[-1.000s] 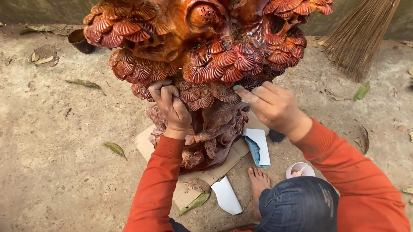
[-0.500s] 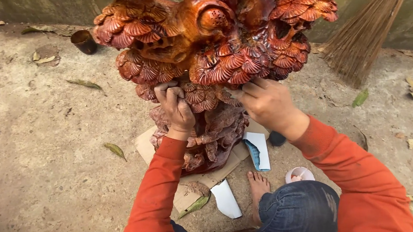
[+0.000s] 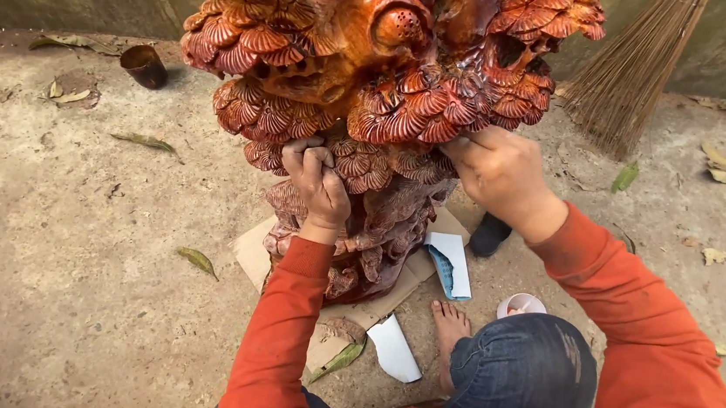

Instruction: Applying a liquid finish or polish to an intricate wooden sculpture by hand using a cloth and a small container of liquid.

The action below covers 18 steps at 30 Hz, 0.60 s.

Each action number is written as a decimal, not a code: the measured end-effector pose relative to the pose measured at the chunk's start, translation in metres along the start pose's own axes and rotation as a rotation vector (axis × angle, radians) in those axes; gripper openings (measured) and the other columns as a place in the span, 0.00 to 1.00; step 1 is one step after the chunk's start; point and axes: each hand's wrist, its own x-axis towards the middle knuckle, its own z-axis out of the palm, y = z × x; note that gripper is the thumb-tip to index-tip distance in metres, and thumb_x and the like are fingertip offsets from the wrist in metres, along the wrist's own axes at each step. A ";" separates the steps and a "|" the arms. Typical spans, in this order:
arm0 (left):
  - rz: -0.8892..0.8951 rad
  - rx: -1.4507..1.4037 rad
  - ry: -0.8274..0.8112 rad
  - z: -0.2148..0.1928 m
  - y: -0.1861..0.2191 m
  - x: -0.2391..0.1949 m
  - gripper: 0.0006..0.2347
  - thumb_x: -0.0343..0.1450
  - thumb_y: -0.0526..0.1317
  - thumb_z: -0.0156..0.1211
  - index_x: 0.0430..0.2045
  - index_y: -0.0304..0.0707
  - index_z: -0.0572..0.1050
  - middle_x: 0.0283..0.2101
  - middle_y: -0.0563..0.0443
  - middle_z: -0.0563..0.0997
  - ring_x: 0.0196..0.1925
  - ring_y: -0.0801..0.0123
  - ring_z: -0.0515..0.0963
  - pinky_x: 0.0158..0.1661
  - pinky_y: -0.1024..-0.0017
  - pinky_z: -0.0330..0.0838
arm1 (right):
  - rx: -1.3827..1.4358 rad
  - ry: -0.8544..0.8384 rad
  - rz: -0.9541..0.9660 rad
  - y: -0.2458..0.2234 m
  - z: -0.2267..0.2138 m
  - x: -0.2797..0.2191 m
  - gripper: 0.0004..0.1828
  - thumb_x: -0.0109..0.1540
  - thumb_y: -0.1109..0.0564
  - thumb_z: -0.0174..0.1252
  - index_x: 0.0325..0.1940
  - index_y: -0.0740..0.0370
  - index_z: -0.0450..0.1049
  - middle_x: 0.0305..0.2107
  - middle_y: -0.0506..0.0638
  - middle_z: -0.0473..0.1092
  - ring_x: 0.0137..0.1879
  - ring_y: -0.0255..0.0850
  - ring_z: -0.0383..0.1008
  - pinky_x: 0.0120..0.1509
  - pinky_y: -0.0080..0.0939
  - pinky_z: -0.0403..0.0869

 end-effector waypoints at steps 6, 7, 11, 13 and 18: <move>-0.008 0.015 -0.010 -0.004 0.007 0.005 0.04 0.69 0.41 0.42 0.24 0.45 0.61 0.41 0.46 0.67 0.43 0.51 0.68 0.48 0.64 0.64 | -0.023 -0.087 -0.082 -0.007 0.005 -0.013 0.07 0.67 0.59 0.56 0.40 0.53 0.81 0.27 0.47 0.77 0.36 0.36 0.78 0.41 0.27 0.76; -0.004 0.017 -0.011 -0.004 0.007 0.006 0.04 0.69 0.41 0.42 0.24 0.45 0.61 0.41 0.46 0.67 0.43 0.51 0.68 0.48 0.64 0.64 | -0.021 -0.082 -0.082 -0.006 -0.002 -0.005 0.07 0.67 0.59 0.56 0.40 0.53 0.81 0.27 0.47 0.77 0.36 0.36 0.78 0.41 0.27 0.76; -0.005 0.014 -0.008 -0.004 0.008 0.006 0.05 0.70 0.41 0.42 0.24 0.46 0.61 0.41 0.47 0.67 0.42 0.53 0.68 0.48 0.64 0.63 | -0.022 -0.087 -0.043 -0.016 0.007 -0.001 0.08 0.67 0.60 0.56 0.39 0.53 0.81 0.25 0.46 0.76 0.34 0.36 0.78 0.37 0.27 0.75; 0.004 0.016 -0.010 -0.003 0.007 0.005 0.05 0.70 0.42 0.42 0.24 0.46 0.61 0.41 0.47 0.67 0.42 0.53 0.67 0.48 0.64 0.63 | -0.001 -0.068 -0.062 -0.026 0.007 0.007 0.10 0.65 0.61 0.55 0.43 0.50 0.81 0.24 0.44 0.75 0.32 0.35 0.78 0.36 0.27 0.74; 0.014 0.034 -0.044 -0.008 0.008 0.008 0.04 0.69 0.40 0.41 0.24 0.46 0.61 0.41 0.46 0.69 0.42 0.51 0.69 0.47 0.63 0.63 | -0.241 -0.023 -0.236 0.015 -0.004 -0.004 0.05 0.65 0.60 0.62 0.38 0.50 0.80 0.24 0.45 0.75 0.33 0.36 0.77 0.37 0.29 0.76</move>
